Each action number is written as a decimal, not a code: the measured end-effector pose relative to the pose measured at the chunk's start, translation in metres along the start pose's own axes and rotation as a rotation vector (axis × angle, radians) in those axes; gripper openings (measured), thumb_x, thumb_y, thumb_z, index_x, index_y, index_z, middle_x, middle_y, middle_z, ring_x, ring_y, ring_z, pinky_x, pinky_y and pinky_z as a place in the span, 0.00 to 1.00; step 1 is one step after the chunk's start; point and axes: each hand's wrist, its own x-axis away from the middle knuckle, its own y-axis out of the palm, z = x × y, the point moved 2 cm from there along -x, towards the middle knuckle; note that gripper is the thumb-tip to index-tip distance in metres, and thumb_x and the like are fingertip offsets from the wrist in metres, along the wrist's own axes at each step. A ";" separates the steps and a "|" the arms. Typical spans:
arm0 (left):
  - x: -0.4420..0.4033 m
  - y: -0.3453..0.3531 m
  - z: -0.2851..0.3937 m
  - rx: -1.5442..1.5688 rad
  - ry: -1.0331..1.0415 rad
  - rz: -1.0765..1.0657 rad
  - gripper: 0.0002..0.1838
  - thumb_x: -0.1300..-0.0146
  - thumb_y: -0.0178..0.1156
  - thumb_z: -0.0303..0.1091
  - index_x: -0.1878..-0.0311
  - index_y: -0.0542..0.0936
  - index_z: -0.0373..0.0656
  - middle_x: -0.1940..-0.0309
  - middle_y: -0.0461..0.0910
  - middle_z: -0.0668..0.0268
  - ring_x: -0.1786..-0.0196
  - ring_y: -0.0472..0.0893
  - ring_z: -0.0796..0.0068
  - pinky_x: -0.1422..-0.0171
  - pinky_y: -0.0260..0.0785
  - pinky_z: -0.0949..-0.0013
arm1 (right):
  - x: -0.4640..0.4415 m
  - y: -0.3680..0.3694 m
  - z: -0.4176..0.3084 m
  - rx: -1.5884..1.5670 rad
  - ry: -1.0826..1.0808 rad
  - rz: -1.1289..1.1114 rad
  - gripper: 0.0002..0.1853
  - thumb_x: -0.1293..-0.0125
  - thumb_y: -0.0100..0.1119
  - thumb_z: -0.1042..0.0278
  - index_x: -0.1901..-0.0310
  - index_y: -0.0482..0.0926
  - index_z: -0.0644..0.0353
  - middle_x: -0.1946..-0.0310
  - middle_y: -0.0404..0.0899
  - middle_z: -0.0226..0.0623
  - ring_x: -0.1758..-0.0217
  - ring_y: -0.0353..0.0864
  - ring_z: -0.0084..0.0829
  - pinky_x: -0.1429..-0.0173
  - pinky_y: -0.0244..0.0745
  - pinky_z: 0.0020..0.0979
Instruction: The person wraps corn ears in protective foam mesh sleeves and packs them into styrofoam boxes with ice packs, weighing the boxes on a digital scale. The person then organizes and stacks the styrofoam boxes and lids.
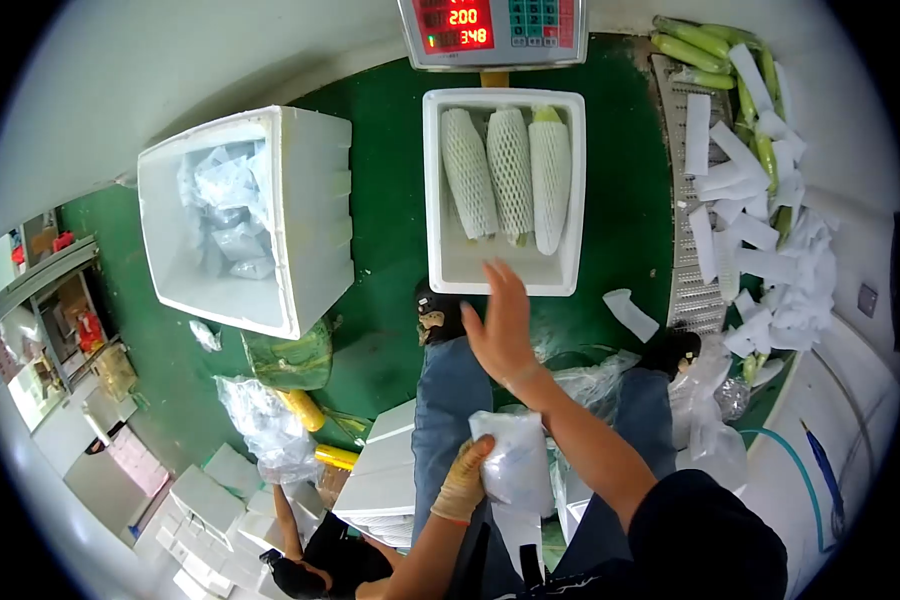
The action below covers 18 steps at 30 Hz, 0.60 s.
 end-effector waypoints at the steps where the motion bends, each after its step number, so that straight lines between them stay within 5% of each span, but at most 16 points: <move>1: 0.003 0.003 0.011 0.033 0.102 0.068 0.34 0.47 0.64 0.54 0.46 0.73 0.36 0.54 0.79 0.61 0.51 0.78 0.68 0.44 0.69 0.65 | 0.027 -0.014 0.010 -0.224 0.113 -0.066 0.29 0.42 0.60 0.70 0.40 0.62 0.65 0.43 0.64 0.53 0.41 0.66 0.50 0.38 0.61 0.43; 3: -0.003 -0.017 0.021 0.115 0.215 0.078 0.34 0.45 0.62 0.54 0.42 0.71 0.40 0.48 0.76 0.60 0.47 0.76 0.64 0.40 0.67 0.59 | 0.076 -0.051 0.035 -0.622 0.620 -0.238 0.27 0.38 0.60 0.65 0.41 0.62 0.66 0.43 0.67 0.45 0.45 0.72 0.35 0.44 0.69 0.34; 5: -0.005 -0.010 0.051 -0.002 0.361 0.033 0.35 0.44 0.61 0.56 0.41 0.70 0.39 0.48 0.75 0.60 0.47 0.76 0.62 0.40 0.68 0.59 | 0.092 -0.098 0.039 -0.967 1.009 -0.410 0.27 0.38 0.60 0.64 0.40 0.62 0.64 0.42 0.67 0.43 0.44 0.72 0.35 0.44 0.69 0.34; 6: -0.009 -0.008 0.059 -0.075 0.455 0.002 0.36 0.44 0.60 0.57 0.41 0.69 0.38 0.47 0.75 0.59 0.46 0.76 0.62 0.40 0.68 0.59 | 0.101 -0.110 0.032 -0.959 0.997 -0.397 0.27 0.38 0.60 0.64 0.40 0.62 0.64 0.42 0.67 0.43 0.44 0.72 0.35 0.44 0.69 0.34; 8: -0.015 0.015 0.067 -0.051 0.465 -0.013 0.39 0.47 0.62 0.60 0.41 0.69 0.39 0.49 0.76 0.61 0.49 0.77 0.63 0.42 0.69 0.59 | 0.120 -0.125 0.009 -0.849 0.690 -0.733 0.31 0.40 0.62 0.58 0.39 0.62 0.62 0.43 0.69 0.46 0.42 0.72 0.36 0.45 0.71 0.34; 9: -0.022 0.027 0.063 0.059 0.454 -0.075 0.39 0.49 0.62 0.62 0.43 0.70 0.41 0.50 0.76 0.62 0.50 0.77 0.64 0.43 0.69 0.59 | 0.112 -0.134 -0.008 -0.842 0.686 -0.730 0.31 0.40 0.62 0.58 0.39 0.62 0.62 0.43 0.69 0.46 0.42 0.72 0.36 0.45 0.71 0.34; 11: -0.044 0.042 0.052 0.136 0.474 -0.091 0.39 0.52 0.61 0.67 0.46 0.71 0.46 0.53 0.76 0.65 0.50 0.76 0.66 0.44 0.69 0.59 | 0.081 -0.146 -0.043 -0.274 0.314 -0.634 0.36 0.49 0.70 0.60 0.40 0.63 0.61 0.48 0.74 0.46 0.45 0.75 0.35 0.45 0.71 0.32; 14: -0.057 0.069 0.054 0.359 0.486 -0.209 0.37 0.47 0.60 0.62 0.41 0.68 0.46 0.48 0.74 0.65 0.44 0.73 0.65 0.40 0.66 0.59 | 0.041 -0.147 -0.040 -0.113 0.318 -0.663 0.39 0.55 0.73 0.59 0.42 0.66 0.60 0.51 0.76 0.45 0.46 0.75 0.39 0.46 0.72 0.34; 16: -0.076 0.051 0.061 -0.909 0.976 0.393 0.29 0.38 0.53 0.57 0.44 0.69 0.44 0.51 0.75 0.61 0.48 0.74 0.65 0.43 0.65 0.60 | 0.017 -0.136 -0.030 0.008 -0.002 -0.534 0.35 0.53 0.70 0.57 0.43 0.68 0.57 0.49 0.75 0.43 0.49 0.76 0.42 0.49 0.74 0.35; 18: -0.095 0.034 0.084 0.023 0.571 0.055 0.26 0.34 0.48 0.56 0.45 0.71 0.43 0.53 0.76 0.62 0.50 0.75 0.68 0.43 0.65 0.63 | -0.008 -0.111 -0.014 0.296 -0.158 -0.492 0.31 0.52 0.68 0.60 0.45 0.69 0.55 0.50 0.75 0.38 0.50 0.76 0.39 0.52 0.74 0.36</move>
